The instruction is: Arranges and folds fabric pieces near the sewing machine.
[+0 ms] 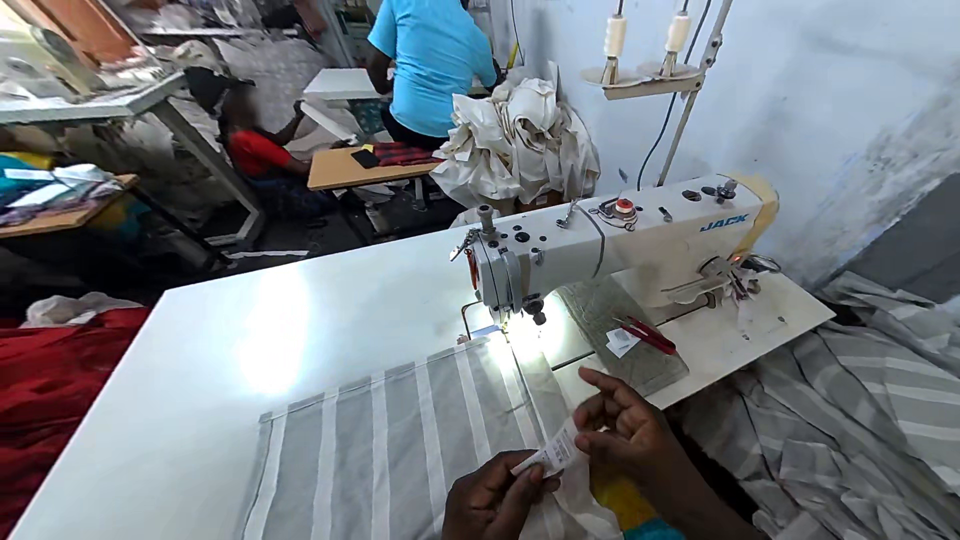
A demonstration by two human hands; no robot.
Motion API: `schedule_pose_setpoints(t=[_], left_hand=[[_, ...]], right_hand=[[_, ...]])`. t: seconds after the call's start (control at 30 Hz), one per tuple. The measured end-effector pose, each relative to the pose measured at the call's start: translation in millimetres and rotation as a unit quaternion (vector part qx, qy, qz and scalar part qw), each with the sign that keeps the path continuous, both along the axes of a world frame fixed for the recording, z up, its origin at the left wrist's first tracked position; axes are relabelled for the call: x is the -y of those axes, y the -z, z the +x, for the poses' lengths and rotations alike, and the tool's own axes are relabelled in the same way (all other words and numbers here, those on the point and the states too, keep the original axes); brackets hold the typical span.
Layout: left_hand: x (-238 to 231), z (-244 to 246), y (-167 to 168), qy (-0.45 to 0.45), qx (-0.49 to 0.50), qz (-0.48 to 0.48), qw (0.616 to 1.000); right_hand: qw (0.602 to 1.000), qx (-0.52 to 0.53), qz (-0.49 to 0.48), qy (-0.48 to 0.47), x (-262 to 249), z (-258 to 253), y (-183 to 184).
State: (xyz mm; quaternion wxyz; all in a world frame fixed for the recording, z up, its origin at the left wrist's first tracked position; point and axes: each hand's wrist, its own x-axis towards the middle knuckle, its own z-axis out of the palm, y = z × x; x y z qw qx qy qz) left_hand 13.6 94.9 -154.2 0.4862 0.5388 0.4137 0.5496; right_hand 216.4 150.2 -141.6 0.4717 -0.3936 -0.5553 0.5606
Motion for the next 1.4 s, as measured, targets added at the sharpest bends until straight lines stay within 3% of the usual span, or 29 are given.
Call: schedule_pose_setpoints(t=[0.07,0.2,0.3,0.4,0.63,0.83,0.97,1.17,1.23,1.3,1.4], left_hand=[[3.7,-6.9,-2.0,-0.002,-0.019,0.005,1.000],[10.5,-12.6,-17.4,-0.050,-0.026,0.011,0.998],[10.8,-5.9,-27.8,-0.059,-0.008,0.002,0.998],[7.7,3.8,-26.9,-0.050,0.029,0.010,0.998],[9.4,12.0,-24.5,-0.066,0.082,-0.017,0.994],[9.6,9.5,-26.7,-0.053,0.101,-0.053,0.992],[8.4,9.7,-25.4,-0.058,0.118,-0.068,0.989],[1.2,8.2,-21.0,-0.067,0.120,-0.086,0.987],[-4.0,11.6,-8.8,-0.119,0.070,-0.023,0.990],[-14.2,11.7,19.7,-0.190,-0.107,0.130,0.967],[-38.1,2.3,45.0,-0.251,-0.363,0.307,0.843]], right_hand=[[0.999,-0.035,-0.011,-0.001,1.7,0.6,-7.9],[0.989,-0.024,0.097,0.113,3.5,-1.0,-11.4],[0.995,-0.054,0.061,0.049,14.4,-8.2,-19.1],[0.994,-0.039,0.105,0.006,25.4,-20.9,-16.8],[0.968,0.023,0.236,0.086,24.7,-30.8,-5.4],[0.971,0.053,0.226,0.062,20.2,-21.7,-9.9],[0.989,0.001,0.146,0.001,20.3,-21.0,-15.4],[0.998,-0.057,0.041,-0.006,14.1,-26.3,-13.5],[0.997,-0.074,0.012,0.015,7.2,-29.9,-6.2],[0.995,-0.084,-0.038,0.047,-3.4,-32.7,1.4],[0.982,-0.101,-0.148,0.055,-23.0,-36.7,5.9]])
